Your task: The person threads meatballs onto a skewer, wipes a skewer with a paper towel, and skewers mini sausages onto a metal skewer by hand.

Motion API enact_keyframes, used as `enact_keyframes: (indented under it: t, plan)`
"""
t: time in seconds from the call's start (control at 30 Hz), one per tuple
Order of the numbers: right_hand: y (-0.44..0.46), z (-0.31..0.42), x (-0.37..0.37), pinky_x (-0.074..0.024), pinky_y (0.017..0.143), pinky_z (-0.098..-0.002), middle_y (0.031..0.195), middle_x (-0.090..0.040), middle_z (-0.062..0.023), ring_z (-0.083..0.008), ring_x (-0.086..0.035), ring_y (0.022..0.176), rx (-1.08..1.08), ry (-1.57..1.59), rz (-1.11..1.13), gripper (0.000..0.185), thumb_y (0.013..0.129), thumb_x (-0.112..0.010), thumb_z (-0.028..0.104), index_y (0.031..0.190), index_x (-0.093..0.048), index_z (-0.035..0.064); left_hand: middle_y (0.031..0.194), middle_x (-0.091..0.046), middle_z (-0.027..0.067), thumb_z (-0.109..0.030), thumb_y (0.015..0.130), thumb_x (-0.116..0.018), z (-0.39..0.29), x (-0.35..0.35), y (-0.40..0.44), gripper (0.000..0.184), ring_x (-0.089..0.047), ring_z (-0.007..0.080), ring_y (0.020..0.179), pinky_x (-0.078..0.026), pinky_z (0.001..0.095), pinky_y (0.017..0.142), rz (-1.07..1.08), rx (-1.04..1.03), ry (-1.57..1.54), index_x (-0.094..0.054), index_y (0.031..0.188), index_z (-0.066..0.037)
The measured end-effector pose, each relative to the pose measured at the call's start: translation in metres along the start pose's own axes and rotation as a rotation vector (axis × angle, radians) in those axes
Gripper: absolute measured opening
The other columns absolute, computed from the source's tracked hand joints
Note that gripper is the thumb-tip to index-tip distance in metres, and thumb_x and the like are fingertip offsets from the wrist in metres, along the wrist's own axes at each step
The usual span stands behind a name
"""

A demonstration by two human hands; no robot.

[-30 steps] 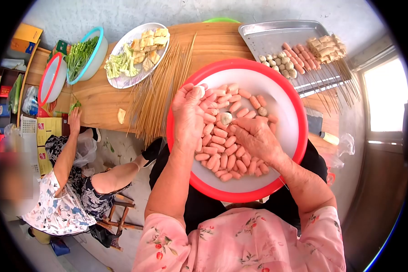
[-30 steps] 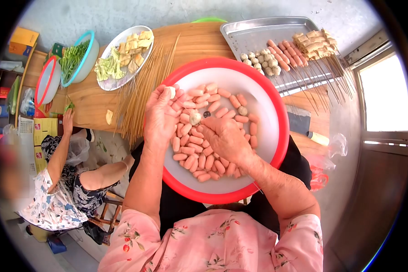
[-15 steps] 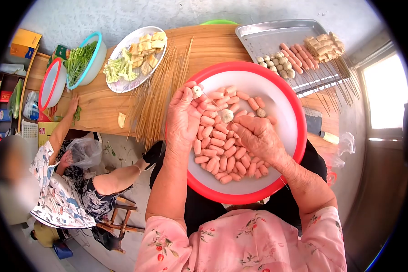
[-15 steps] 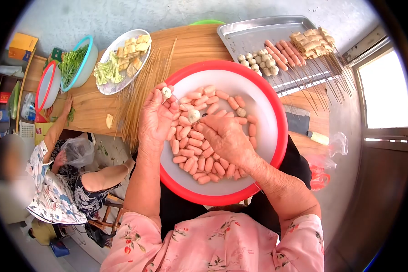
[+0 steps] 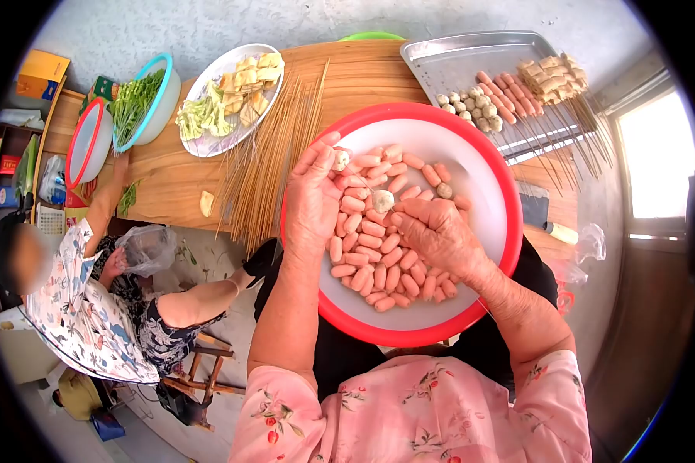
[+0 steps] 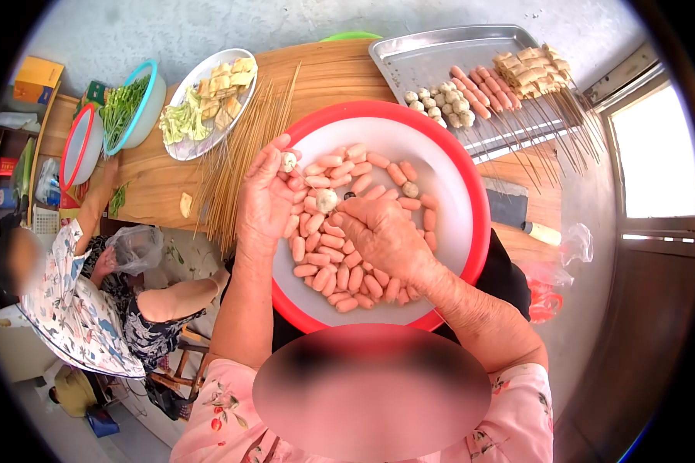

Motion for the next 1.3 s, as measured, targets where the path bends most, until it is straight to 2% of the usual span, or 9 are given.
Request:
enact_keyframes:
  t: [0.37, 0.5, 0.63, 0.8, 1.0, 1.1, 1.17, 1.23, 1.3]
  plan:
    - [0.000, -0.012, -0.011, -0.0405, 0.058, -0.0290, 0.066, -0.054, -0.0066, -0.0137, -0.049, 0.065, -0.194, 0.125, 0.004, 0.013, 0.088, -0.057, 0.010, 0.084, -0.062, -0.0009, 0.091, -0.063, 0.0154, -0.016, 0.088, -0.061, 0.010, -0.006, -0.007, 0.022, -0.064, 0.0230, 0.081, -0.056, 0.0352, 0.073, -0.061, 0.069, 0.018, -0.059, 0.102, 0.000]
    - [0.001, -0.009, -0.014, -0.0388, 0.054, -0.0263, 0.068, -0.054, -0.0057, -0.0110, -0.049, 0.063, -0.220, 0.175, 0.026, 0.014, 0.089, -0.055, 0.008, 0.083, -0.062, -0.0032, 0.086, -0.063, 0.0132, -0.013, 0.089, -0.058, 0.015, -0.007, -0.009, 0.015, -0.065, 0.0199, 0.077, -0.056, 0.0314, 0.070, -0.135, 0.091, -0.002, -0.057, 0.093, 0.001]
    - [0.005, -0.010, -0.016, -0.0398, 0.055, -0.0252, 0.068, -0.055, -0.0053, -0.0103, -0.049, 0.061, -0.126, 0.091, -0.046, 0.014, 0.089, -0.054, 0.008, 0.085, -0.062, -0.0033, 0.090, -0.064, 0.0145, -0.017, 0.090, -0.058, 0.028, -0.013, -0.010, 0.021, -0.065, 0.0207, 0.081, -0.056, 0.0315, 0.072, 0.008, 0.143, -0.016, -0.059, 0.096, 0.003]
    - [0.005, -0.029, -0.022, -0.0433, 0.060, -0.0234, 0.070, -0.057, -0.0045, -0.0098, -0.054, 0.067, -0.295, 0.244, -0.048, 0.013, 0.089, -0.055, 0.009, 0.090, -0.063, -0.0014, 0.092, -0.065, 0.0146, -0.019, 0.091, -0.056, 0.029, -0.028, -0.018, 0.025, -0.065, 0.0211, 0.084, -0.054, 0.0307, 0.074, 0.009, 0.150, 0.042, -0.060, 0.098, 0.005]
    - [0.001, -0.012, -0.017, -0.0438, 0.061, -0.0246, 0.074, -0.059, -0.0050, -0.0106, -0.054, 0.069, -0.215, 0.170, -0.025, 0.014, 0.089, -0.055, 0.009, 0.094, -0.063, -0.0009, 0.091, -0.065, 0.0173, -0.021, 0.093, -0.053, 0.032, -0.007, -0.009, 0.025, -0.065, 0.0238, 0.084, -0.054, 0.0391, 0.081, -0.059, 0.122, 0.013, -0.058, 0.092, 0.004]
    - [0.001, -0.015, -0.019, -0.0440, 0.063, -0.0247, 0.075, -0.060, -0.0051, -0.0115, -0.054, 0.071, -0.242, 0.137, 0.014, 0.015, 0.089, -0.053, 0.010, 0.094, -0.063, -0.0006, 0.090, -0.063, 0.0135, -0.019, 0.092, -0.054, 0.035, -0.008, -0.009, 0.023, -0.065, 0.0214, 0.082, -0.056, 0.0324, 0.072, -0.100, 0.162, -0.140, -0.056, 0.096, 0.003]
    - [0.002, -0.019, -0.021, -0.0441, 0.063, -0.0245, 0.075, -0.060, -0.0053, -0.0115, -0.055, 0.071, -0.262, 0.161, 0.011, 0.015, 0.089, -0.053, 0.010, 0.093, -0.063, -0.0005, 0.093, -0.063, 0.0207, -0.020, 0.095, -0.046, 0.040, -0.004, -0.006, 0.027, -0.064, 0.0262, 0.087, -0.051, 0.0450, 0.089, -0.073, 0.176, -0.097, -0.055, 0.090, 0.005]
    - [0.002, -0.023, -0.025, -0.0442, 0.064, -0.0242, 0.076, -0.060, -0.0055, -0.0115, -0.055, 0.072, -0.281, 0.186, 0.009, 0.015, 0.089, -0.052, 0.010, 0.093, -0.063, -0.0003, 0.094, -0.063, 0.0205, -0.020, 0.096, -0.045, 0.039, -0.003, -0.006, 0.027, -0.064, 0.0259, 0.086, -0.051, 0.0440, 0.088, -0.073, 0.184, -0.096, -0.055, 0.093, 0.005]
    - [0.002, -0.022, -0.024, -0.0395, 0.053, -0.0278, 0.065, -0.054, -0.0082, -0.0116, -0.049, 0.063, -0.206, 0.267, -0.080, 0.012, 0.088, -0.055, 0.006, 0.081, -0.060, -0.0026, 0.095, -0.063, 0.0204, -0.020, 0.096, -0.045, 0.040, -0.004, -0.006, 0.028, -0.064, 0.0255, 0.086, -0.052, 0.0429, 0.088, -0.074, 0.195, -0.096, -0.055, 0.095, 0.006]
Point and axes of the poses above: each hand's wrist, its own y-axis towards the middle knuckle, its own x-axis out of the back of the hand, z = x × y, the point moved 6 cm from there along y, towards the middle knuckle
